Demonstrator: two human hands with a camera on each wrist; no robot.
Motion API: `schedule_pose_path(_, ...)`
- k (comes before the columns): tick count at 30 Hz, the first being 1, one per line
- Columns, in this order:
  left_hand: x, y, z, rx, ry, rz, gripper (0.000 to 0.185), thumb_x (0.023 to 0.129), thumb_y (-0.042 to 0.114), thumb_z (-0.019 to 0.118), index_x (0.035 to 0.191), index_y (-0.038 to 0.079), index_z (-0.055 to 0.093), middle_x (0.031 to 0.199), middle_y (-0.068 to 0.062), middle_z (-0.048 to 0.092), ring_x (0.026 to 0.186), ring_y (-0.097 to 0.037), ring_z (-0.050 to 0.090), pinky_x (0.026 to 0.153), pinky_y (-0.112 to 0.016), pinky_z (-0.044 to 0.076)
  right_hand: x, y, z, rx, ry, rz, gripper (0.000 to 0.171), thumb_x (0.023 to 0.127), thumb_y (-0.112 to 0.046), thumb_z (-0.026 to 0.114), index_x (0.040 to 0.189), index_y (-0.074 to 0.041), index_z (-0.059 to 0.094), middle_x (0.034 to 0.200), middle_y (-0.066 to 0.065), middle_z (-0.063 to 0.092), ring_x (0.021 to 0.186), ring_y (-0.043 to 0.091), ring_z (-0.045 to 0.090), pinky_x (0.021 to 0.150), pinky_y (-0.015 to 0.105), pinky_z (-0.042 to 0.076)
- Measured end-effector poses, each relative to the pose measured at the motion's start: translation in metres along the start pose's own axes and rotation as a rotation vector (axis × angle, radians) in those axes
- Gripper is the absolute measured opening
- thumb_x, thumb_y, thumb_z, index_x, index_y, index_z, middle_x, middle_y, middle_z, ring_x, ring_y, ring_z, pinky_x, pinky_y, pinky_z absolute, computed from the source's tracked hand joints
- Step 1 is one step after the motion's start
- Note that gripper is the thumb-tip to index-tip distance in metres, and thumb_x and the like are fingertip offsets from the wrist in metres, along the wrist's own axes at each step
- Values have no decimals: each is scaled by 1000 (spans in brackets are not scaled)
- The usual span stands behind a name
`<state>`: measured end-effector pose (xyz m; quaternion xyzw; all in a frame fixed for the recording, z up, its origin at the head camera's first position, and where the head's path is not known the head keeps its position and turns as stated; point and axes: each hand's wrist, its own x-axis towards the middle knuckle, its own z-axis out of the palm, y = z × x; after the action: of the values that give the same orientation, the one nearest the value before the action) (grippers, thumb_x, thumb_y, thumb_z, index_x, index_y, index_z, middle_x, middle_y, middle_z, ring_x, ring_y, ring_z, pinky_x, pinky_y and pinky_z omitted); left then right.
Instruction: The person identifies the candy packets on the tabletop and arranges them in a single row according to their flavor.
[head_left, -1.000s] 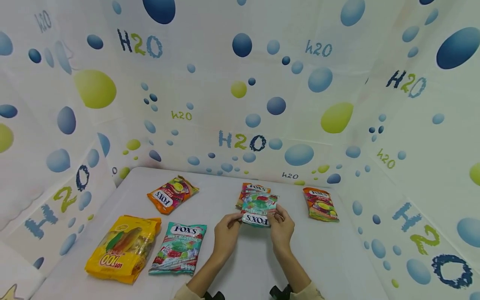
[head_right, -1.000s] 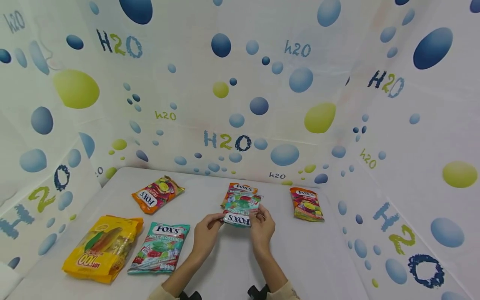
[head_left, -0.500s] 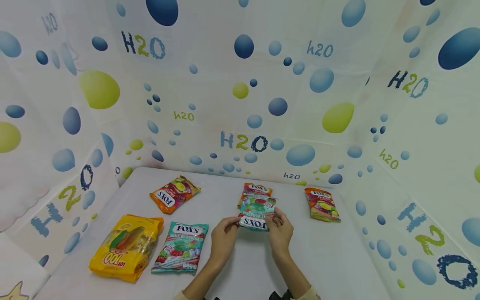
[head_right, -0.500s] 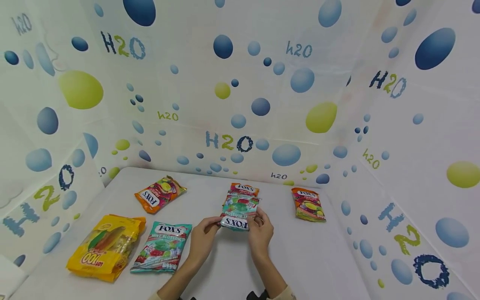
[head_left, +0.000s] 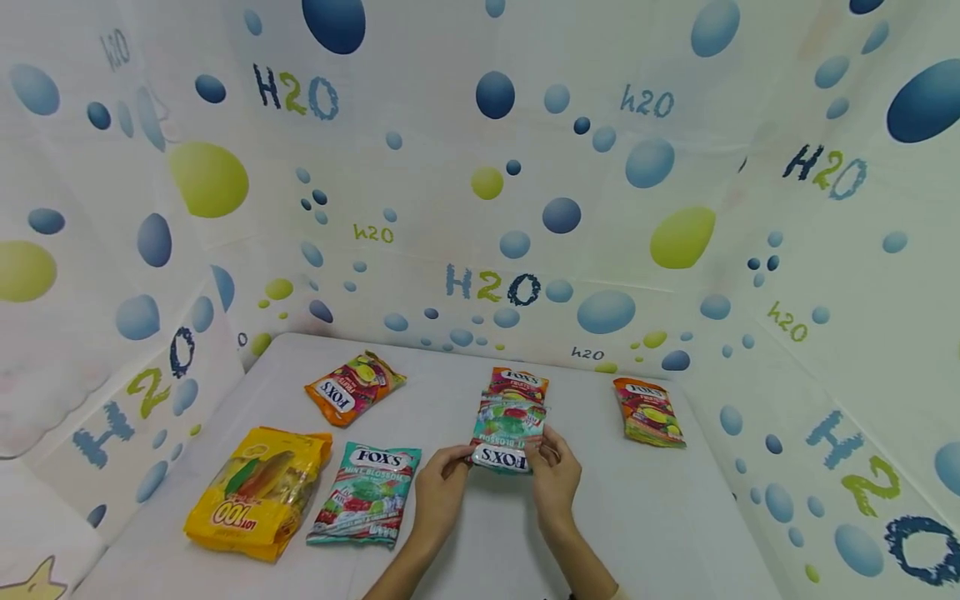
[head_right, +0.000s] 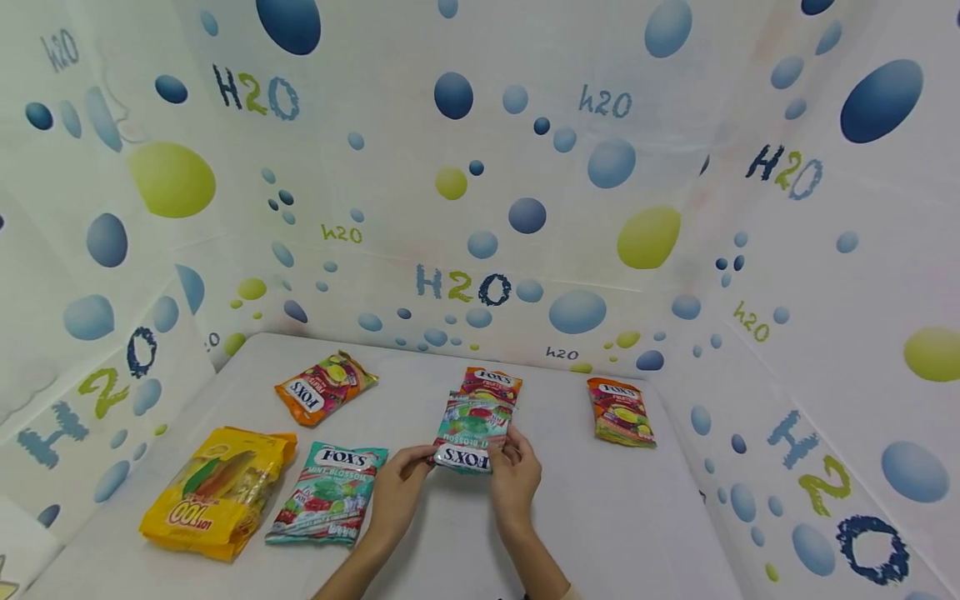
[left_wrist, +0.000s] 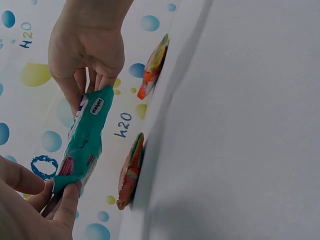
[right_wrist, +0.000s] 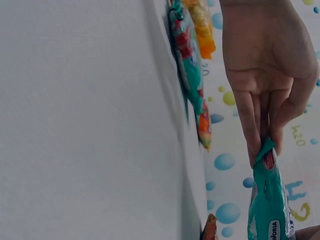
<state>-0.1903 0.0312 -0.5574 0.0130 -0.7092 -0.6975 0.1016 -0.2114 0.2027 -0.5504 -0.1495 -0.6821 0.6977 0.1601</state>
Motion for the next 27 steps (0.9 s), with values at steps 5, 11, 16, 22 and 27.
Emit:
schedule_pose_path(5, -6, 1, -4, 3, 10, -26, 25, 100, -3, 59, 116, 5, 76, 120, -11, 72, 114, -22, 70, 93, -23, 56, -7, 1, 0, 0, -13, 9, 45, 99, -3, 68, 143, 1, 59, 130, 20, 63, 119, 29, 63, 84, 18, 57)
schedule_pose_path(11, -13, 2, -9, 4, 3, -36, 24, 100, -3, 58, 117, 3, 75, 120, -12, 71, 114, -24, 71, 93, -24, 57, -16, 2, 0, 9, -27, 13, 46, 100, -4, 68, 144, 2, 57, 132, 20, 63, 120, 29, 62, 84, 18, 57)
schedule_pose_path(16, -18, 1, -13, -15, 13, -34, 24, 100, -4, 59, 116, 3, 75, 120, -13, 72, 114, -25, 71, 93, -23, 57, -22, 3, 2, 14, -20, 16, 47, 99, -3, 69, 144, 4, 56, 132, 21, 63, 121, 30, 63, 85, 17, 56)
schedule_pose_path(22, -22, -3, -16, -14, 36, -41, 23, 99, -3, 61, 115, 4, 76, 121, -14, 72, 115, -25, 71, 92, -22, 56, -27, 5, 4, 3, -20, 27, 47, 98, -3, 70, 142, 5, 57, 131, 22, 64, 120, 30, 64, 83, 18, 57)
schedule_pose_path(27, -26, -5, -20, 11, 47, -93, 23, 99, -1, 61, 115, 5, 76, 121, -13, 72, 112, -23, 71, 90, -22, 57, -32, 10, 5, -13, -20, 44, 48, 98, -2, 69, 143, 5, 56, 132, 22, 63, 120, 30, 64, 82, 18, 57)
